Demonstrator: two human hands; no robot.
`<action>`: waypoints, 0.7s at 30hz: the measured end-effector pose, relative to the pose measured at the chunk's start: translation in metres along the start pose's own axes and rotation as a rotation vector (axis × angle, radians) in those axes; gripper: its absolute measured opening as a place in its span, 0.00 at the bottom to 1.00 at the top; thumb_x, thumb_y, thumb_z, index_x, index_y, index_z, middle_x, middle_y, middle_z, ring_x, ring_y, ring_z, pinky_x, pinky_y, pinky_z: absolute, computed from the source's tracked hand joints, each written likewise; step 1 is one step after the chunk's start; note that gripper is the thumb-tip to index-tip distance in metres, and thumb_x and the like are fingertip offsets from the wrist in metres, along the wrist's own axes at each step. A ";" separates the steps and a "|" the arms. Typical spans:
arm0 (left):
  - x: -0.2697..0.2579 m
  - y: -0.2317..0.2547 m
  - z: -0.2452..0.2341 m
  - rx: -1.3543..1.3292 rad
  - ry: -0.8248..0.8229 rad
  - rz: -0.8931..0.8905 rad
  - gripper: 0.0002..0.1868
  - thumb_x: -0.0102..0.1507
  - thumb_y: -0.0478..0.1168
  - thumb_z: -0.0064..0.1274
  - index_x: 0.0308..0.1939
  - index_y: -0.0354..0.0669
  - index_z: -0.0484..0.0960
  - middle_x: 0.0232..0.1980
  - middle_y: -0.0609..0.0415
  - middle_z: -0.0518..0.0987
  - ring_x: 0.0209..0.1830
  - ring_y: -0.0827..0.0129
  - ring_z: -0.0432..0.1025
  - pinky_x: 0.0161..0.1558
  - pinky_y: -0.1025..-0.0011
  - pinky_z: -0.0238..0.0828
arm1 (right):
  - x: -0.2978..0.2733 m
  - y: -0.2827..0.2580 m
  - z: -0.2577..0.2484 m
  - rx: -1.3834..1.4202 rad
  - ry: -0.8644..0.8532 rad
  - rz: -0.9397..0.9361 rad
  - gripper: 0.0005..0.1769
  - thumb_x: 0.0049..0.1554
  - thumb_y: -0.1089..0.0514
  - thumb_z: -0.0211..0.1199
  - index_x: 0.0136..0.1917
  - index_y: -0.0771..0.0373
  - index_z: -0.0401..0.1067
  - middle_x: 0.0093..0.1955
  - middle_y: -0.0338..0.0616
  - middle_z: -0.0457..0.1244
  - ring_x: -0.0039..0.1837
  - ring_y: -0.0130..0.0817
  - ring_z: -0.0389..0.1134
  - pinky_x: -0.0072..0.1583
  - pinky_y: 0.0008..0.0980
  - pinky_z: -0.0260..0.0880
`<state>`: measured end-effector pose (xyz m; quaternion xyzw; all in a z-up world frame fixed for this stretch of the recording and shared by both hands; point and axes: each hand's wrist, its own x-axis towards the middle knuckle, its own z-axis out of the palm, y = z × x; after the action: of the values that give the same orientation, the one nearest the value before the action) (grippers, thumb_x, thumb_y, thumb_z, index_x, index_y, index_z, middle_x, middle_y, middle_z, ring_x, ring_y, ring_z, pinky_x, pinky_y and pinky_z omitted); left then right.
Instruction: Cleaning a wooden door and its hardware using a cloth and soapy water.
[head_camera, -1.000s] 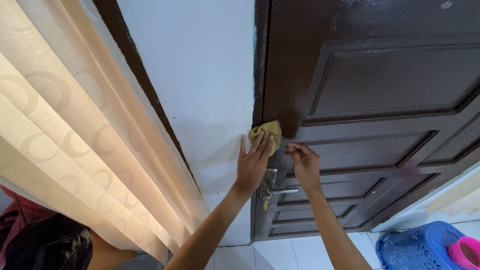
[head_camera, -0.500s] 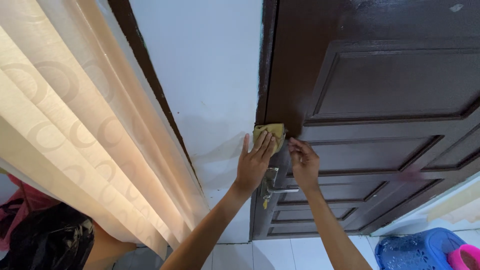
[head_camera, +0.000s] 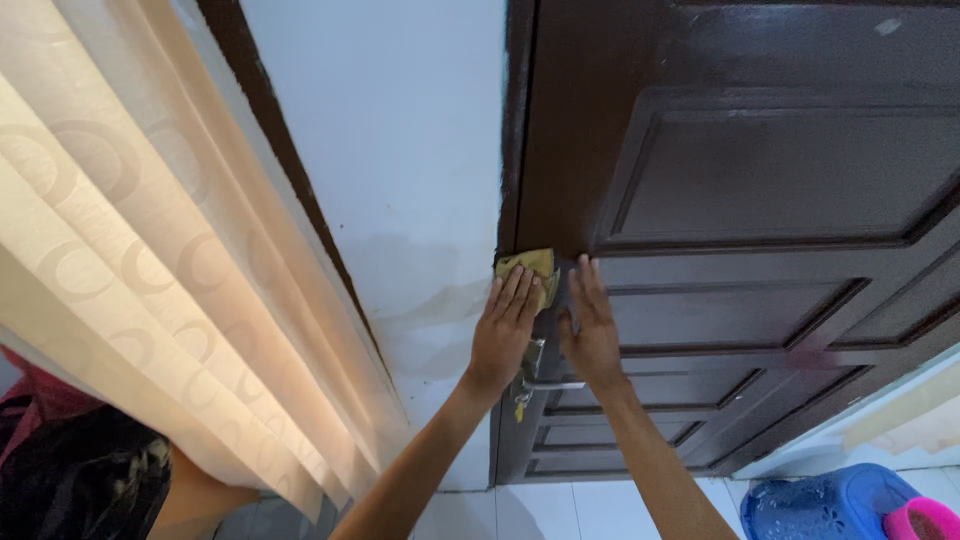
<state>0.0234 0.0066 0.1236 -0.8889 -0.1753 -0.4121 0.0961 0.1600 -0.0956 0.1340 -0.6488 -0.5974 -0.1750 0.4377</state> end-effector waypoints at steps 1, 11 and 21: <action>0.002 0.004 0.006 0.000 0.006 0.005 0.33 0.60 0.33 0.54 0.71 0.30 0.70 0.74 0.41 0.70 0.80 0.56 0.56 0.79 0.58 0.45 | 0.000 0.005 0.000 -0.004 0.006 -0.003 0.35 0.54 0.75 0.57 0.75 0.70 0.61 0.84 0.55 0.45 0.85 0.54 0.42 0.80 0.50 0.50; -0.002 0.003 0.024 -0.005 0.051 0.040 0.34 0.61 0.30 0.53 0.73 0.33 0.69 0.77 0.46 0.68 0.80 0.60 0.56 0.80 0.61 0.49 | -0.005 0.030 0.004 -0.155 -0.100 -0.021 0.37 0.54 0.73 0.55 0.77 0.68 0.57 0.86 0.51 0.42 0.86 0.47 0.38 0.82 0.56 0.38; 0.008 0.014 0.015 -0.143 0.103 -0.020 0.30 0.64 0.28 0.53 0.71 0.32 0.69 0.76 0.44 0.67 0.82 0.59 0.55 0.81 0.62 0.50 | -0.007 0.034 0.002 -0.083 -0.123 -0.020 0.37 0.53 0.74 0.55 0.76 0.71 0.58 0.86 0.49 0.41 0.86 0.47 0.38 0.82 0.53 0.40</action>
<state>0.0439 0.0003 0.1197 -0.8694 -0.1490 -0.4696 0.0372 0.1894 -0.0951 0.1155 -0.6700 -0.6217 -0.1637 0.3711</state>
